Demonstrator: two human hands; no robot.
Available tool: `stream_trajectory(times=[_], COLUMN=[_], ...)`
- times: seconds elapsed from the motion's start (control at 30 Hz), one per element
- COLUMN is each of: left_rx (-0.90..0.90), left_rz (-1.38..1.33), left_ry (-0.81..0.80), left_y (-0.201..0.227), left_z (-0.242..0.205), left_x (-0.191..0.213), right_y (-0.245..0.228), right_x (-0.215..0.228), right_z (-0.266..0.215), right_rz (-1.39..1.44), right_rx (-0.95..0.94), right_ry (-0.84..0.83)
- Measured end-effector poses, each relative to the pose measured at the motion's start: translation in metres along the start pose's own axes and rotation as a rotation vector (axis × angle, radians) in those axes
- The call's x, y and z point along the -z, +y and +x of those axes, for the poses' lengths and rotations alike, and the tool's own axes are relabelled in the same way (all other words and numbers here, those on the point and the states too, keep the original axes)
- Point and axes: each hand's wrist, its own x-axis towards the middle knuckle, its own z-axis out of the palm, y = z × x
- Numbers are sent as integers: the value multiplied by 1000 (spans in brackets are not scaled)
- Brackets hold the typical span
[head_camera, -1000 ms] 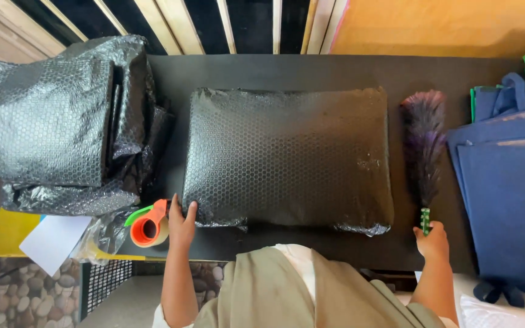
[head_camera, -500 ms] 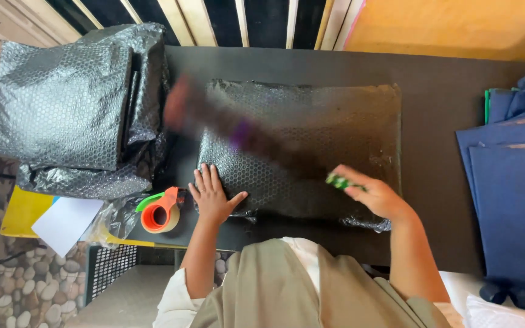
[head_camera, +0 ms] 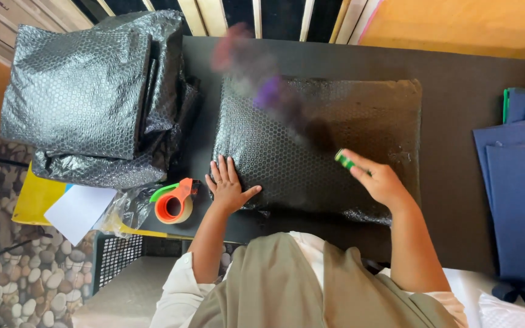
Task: The person folds and seals a black bubble mailer on a table using tape, then uses a feather duster to wipe the surface of the sealed package.
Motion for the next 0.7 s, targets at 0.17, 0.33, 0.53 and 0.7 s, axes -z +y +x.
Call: stream_trajectory(times=[0.17, 0.33, 0.53, 0.7], left_rx=[26, -48, -65, -63], left_rz=[98, -17, -34, 4], left_ry=[-237, -95, -193, -278], left_y=[-4, -5, -2, 13], left_z=[5, 5, 2, -11], left_x=[3, 4, 17, 48], right_y=[5, 48, 67, 54], right_x=[-2, -21, -55, -51], right_z=[-3, 17, 2, -14], right_rz=[65, 2, 706, 474], right_rx=[-216, -279, -202, -220], right_ry=[-317, 25, -77, -228])
